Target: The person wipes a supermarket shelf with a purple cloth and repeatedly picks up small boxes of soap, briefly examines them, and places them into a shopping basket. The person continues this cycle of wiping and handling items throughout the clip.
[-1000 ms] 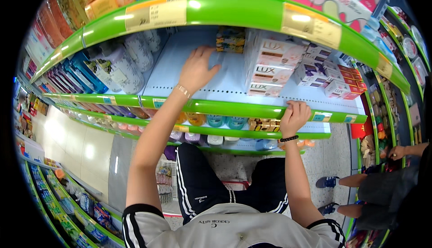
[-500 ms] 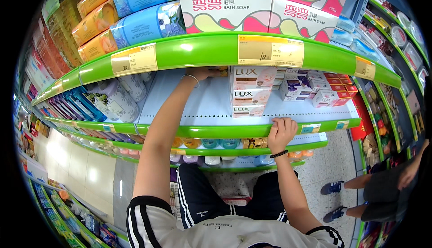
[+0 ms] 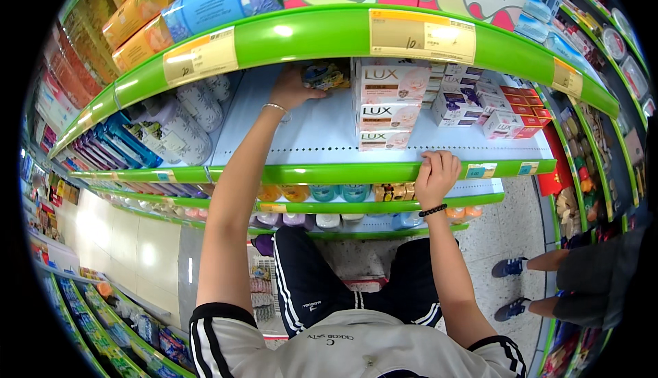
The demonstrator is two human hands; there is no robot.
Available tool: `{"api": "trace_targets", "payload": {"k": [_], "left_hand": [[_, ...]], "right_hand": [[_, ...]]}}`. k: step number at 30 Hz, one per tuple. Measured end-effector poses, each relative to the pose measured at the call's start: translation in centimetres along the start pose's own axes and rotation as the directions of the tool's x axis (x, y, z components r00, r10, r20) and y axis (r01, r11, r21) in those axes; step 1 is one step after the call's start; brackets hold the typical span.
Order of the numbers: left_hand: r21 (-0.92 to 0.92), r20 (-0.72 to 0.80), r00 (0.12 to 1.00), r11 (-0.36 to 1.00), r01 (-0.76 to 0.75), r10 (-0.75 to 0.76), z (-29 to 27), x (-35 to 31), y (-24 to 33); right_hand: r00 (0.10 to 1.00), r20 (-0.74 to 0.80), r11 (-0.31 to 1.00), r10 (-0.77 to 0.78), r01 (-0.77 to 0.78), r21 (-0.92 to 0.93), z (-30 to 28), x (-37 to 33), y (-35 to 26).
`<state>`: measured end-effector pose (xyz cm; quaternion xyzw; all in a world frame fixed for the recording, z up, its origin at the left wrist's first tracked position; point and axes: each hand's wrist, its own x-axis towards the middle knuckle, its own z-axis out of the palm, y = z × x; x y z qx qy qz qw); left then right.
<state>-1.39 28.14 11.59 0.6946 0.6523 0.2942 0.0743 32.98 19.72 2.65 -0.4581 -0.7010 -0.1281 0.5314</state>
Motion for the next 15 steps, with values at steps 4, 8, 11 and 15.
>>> {"api": "trace_targets", "payload": {"k": [4,8,11,15], "left_hand": [[0.209,-0.221,0.972,0.977,-0.037,0.084,-1.1,-6.6,0.2],[0.033,-0.219,0.968,0.993,-0.118,0.122,-4.8,-14.6,5.3],[-0.023,-0.197,0.968,0.987,-0.161,0.154,-6.2,-19.8,9.8],[-0.134,-0.164,0.968,0.968,-0.213,0.191,-4.7,-23.5,13.3]], "right_hand": [[0.999,0.039,0.999,0.015,-0.016,0.031,-0.4,0.2,0.0],[0.997,0.048,0.984,0.062,-0.069,0.166,-2.3,0.6,-2.1],[0.967,0.198,0.830,0.163,-0.243,0.502,-4.7,0.1,-6.8],[0.463,0.886,-0.415,-0.013,-0.809,0.417,-5.6,-2.1,-11.8]]}}
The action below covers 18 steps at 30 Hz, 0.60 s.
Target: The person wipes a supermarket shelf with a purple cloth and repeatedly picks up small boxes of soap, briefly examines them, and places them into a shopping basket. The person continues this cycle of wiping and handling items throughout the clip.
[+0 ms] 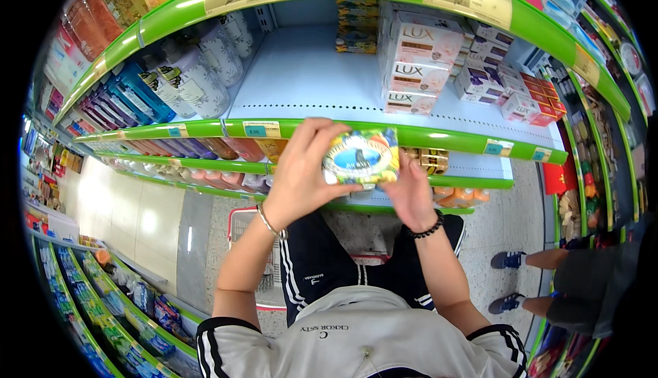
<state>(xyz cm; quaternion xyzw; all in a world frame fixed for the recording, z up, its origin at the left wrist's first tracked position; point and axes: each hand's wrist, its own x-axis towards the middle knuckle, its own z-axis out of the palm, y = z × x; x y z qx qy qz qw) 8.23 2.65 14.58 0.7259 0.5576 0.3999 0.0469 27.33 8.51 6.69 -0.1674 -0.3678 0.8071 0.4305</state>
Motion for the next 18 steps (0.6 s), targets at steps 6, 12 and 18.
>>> {"api": "trace_targets", "payload": {"k": [6,12,18], "left_hand": [[-0.071,0.050,0.998,0.997,0.027,-0.023,2.8,-2.0,1.6],[-0.076,0.130,0.987,0.992,0.105,-0.094,4.8,-3.8,1.2],[-0.032,0.140,0.989,0.998,0.058,-0.053,6.4,-4.0,2.5]], "right_hand": [[0.939,0.315,0.750,0.136,-0.305,0.587,0.1,-2.0,3.2],[0.957,0.202,0.743,0.211,-0.291,0.603,-1.1,-3.5,4.1],[0.982,0.011,0.922,0.187,-0.179,0.342,-1.9,-3.5,4.7]]}}
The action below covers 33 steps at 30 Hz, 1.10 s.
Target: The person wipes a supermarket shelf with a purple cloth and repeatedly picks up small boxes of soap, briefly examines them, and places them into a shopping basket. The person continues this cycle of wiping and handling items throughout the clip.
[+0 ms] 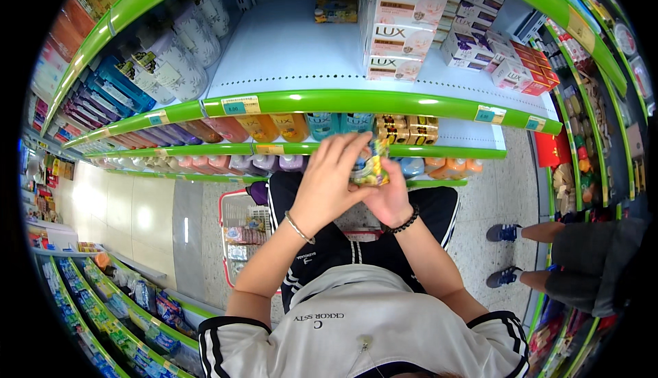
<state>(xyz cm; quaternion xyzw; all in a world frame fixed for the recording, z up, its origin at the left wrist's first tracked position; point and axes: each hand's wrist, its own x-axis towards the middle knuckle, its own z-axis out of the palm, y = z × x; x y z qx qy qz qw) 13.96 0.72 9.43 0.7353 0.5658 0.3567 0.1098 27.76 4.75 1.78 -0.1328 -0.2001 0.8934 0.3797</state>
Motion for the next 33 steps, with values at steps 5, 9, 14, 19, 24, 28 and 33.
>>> {"api": "trace_targets", "payload": {"k": [5,9,14,19,24,28,33], "left_hand": [[-0.093,0.010,0.999,0.994,0.055,-0.054,0.6,0.2,-0.3],[-0.536,0.075,0.956,0.797,0.279,-0.284,-0.2,-0.3,-0.4],[-0.834,0.002,0.998,0.551,0.032,-0.055,0.7,-1.2,-2.0],[-0.907,0.031,0.987,0.410,0.094,-0.158,0.8,-1.6,-1.7],[-0.906,0.102,0.971,0.383,0.180,-0.216,1.1,-2.6,-2.4],[-0.893,0.118,0.967,0.402,0.203,-0.225,1.1,-3.4,-3.0],[-0.806,0.005,0.939,0.554,0.207,-0.344,0.7,-5.5,-3.3]], "right_hand": [[0.984,-0.151,0.928,-0.093,0.031,-0.371,1.2,-0.2,-0.3],[0.979,-0.111,0.903,-0.171,0.111,-0.416,1.1,-0.6,-1.7],[0.982,-0.189,0.993,-0.018,-0.005,-0.119,2.0,-1.3,-2.4],[0.973,-0.149,0.904,-0.179,0.103,-0.415,3.9,-1.9,-3.7],[0.953,-0.143,0.838,-0.267,0.157,-0.522,4.1,-2.3,-3.3],[0.957,-0.138,0.834,-0.253,0.144,-0.533,4.1,-2.0,-2.9],[0.978,-0.169,0.906,-0.119,0.038,-0.421,2.8,-0.6,-0.8]]}}
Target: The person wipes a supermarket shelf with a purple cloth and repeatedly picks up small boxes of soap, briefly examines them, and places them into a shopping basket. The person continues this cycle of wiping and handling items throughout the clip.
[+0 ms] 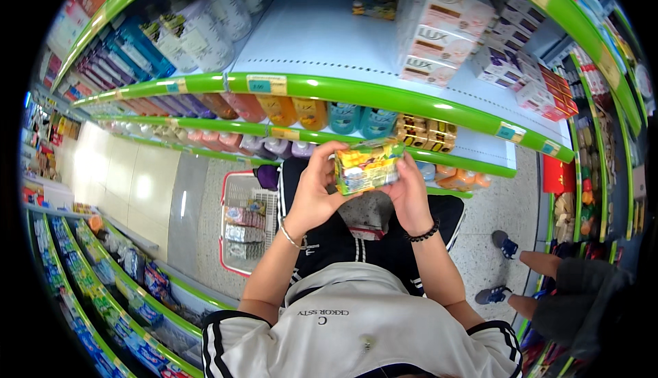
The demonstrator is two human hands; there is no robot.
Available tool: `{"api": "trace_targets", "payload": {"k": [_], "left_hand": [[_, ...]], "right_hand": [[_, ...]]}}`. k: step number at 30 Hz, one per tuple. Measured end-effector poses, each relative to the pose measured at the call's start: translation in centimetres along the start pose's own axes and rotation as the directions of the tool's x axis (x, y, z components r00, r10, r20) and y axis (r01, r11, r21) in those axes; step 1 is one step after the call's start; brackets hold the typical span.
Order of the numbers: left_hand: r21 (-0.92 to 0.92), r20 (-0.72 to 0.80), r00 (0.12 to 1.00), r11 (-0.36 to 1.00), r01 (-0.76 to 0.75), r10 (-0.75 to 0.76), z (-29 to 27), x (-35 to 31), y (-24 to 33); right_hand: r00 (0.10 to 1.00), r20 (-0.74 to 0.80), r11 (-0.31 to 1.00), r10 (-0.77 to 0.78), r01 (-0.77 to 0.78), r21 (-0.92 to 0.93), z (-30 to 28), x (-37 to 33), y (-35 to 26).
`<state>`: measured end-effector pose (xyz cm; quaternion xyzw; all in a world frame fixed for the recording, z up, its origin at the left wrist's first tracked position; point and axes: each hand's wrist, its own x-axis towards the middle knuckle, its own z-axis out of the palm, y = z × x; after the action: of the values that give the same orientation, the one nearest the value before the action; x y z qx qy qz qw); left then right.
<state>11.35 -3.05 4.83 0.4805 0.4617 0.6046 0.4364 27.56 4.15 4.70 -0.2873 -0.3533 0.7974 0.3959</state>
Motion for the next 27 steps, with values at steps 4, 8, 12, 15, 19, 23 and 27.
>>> {"api": "trace_targets", "payload": {"k": [4,8,12,15,19,23,27], "left_hand": [[0.709,0.033,0.960,0.670,-0.219,0.278,-1.2,-2.1,0.7],[0.845,0.054,0.974,0.510,-0.161,0.218,-2.5,-5.8,-0.6],[0.438,-0.374,0.927,0.885,0.157,0.021,-3.9,-10.4,-3.4],[-0.492,-0.465,0.698,0.815,0.308,-0.544,-6.3,-12.6,-5.4],[-0.729,-0.349,0.702,0.651,0.212,-0.620,-9.2,-13.4,-7.8],[-0.721,-0.475,0.585,0.672,0.170,-0.657,-12.4,-13.7,-10.5],[-0.659,-0.681,0.192,0.706,0.260,-0.707,-16.3,-14.0,-18.6]], "right_hand": [[0.902,0.231,0.874,0.365,-0.417,0.250,0.0,0.7,2.6],[0.869,0.125,0.858,0.479,-0.494,0.143,1.9,1.2,7.0],[0.831,0.089,0.835,0.549,-0.550,-0.013,3.1,2.7,10.9],[0.848,0.127,0.839,0.515,-0.468,-0.278,5.8,4.3,12.9],[0.837,0.263,0.800,0.479,-0.293,-0.524,8.5,6.4,17.3],[0.794,0.409,0.667,0.451,0.005,-0.745,8.3,9.4,22.5],[0.756,0.592,0.214,0.279,0.552,-0.806,7.7,11.7,24.4]]}}
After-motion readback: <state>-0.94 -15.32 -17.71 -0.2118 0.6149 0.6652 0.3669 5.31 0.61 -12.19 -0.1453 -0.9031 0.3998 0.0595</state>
